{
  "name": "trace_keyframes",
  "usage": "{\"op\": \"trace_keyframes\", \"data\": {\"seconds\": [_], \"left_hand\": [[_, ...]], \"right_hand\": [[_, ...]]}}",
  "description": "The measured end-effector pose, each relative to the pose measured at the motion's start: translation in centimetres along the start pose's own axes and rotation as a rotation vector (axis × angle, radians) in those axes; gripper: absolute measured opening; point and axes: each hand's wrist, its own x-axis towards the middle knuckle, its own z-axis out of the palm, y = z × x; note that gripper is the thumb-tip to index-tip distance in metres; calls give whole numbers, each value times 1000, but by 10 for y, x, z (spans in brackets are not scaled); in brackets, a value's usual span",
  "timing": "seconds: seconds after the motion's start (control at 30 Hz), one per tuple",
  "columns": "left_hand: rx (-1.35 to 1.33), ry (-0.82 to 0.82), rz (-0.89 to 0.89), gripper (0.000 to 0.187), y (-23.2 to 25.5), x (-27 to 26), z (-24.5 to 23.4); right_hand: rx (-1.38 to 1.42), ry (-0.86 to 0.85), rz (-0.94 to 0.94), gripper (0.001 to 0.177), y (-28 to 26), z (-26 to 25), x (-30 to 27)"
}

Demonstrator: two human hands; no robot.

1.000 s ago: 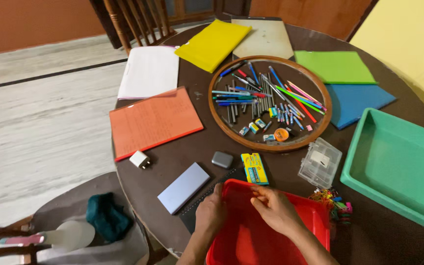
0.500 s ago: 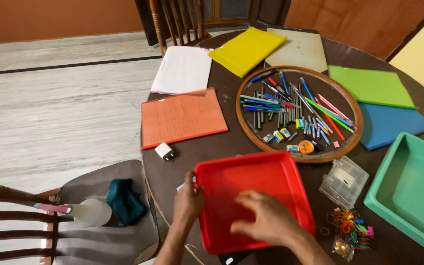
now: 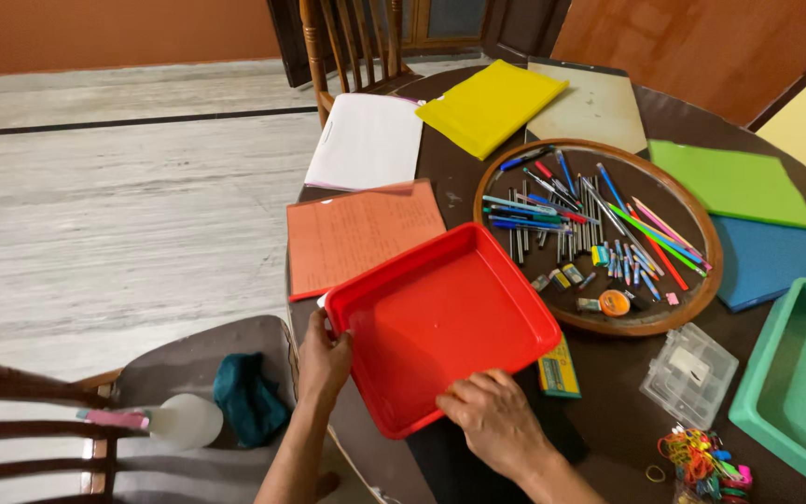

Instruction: The person organizes stationery items on a round table. They place a blue cloth and a spray bottle on a chair, then put a power bank, notebook, charger, and small box into a red tray. They stack several folders and notebooks on the table.

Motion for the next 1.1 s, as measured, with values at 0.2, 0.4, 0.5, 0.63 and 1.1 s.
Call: {"op": "trace_keyframes", "data": {"seconds": [0.2, 0.4, 0.5, 0.63, 1.1], "left_hand": [[13, -96, 97, 56, -20, 6, 20], [-2, -347, 186, 73, -8, -32, 52], [17, -384, 277, 91, 4, -68, 61], [115, -618, 67, 95, 16, -110, 71], [129, -669, 143, 75, 6, -135, 92]], "right_hand": [[-50, -176, 64, 19, -2, 32, -25], [-90, -364, 140, 29, 26, 91, -93], [-80, -542, 245, 32, 45, 117, -135], [-72, -627, 340, 31, 73, 183, -202], [36, -866, 485, 33, 51, 156, -202]]}}
